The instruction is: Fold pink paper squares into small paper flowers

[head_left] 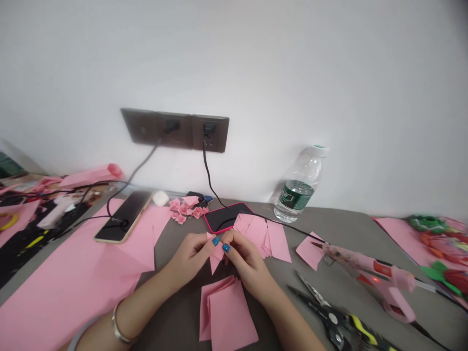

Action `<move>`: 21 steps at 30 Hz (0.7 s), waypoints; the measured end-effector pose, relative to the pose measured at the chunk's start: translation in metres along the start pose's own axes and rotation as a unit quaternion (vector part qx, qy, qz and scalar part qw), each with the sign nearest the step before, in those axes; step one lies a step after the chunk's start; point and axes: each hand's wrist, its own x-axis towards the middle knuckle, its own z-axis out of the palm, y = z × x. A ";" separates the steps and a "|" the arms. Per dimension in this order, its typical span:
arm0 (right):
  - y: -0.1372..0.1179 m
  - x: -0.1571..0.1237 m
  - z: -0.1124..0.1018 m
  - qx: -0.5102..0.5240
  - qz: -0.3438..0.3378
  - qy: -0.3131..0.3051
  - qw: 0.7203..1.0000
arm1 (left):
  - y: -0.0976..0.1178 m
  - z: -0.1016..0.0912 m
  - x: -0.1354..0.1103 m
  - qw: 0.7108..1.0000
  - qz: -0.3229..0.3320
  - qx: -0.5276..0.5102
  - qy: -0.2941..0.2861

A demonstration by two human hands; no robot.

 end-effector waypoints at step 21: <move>-0.001 0.002 0.001 0.028 0.005 0.036 0.999 | 0.002 0.000 0.003 0.999 0.009 -0.028 -0.036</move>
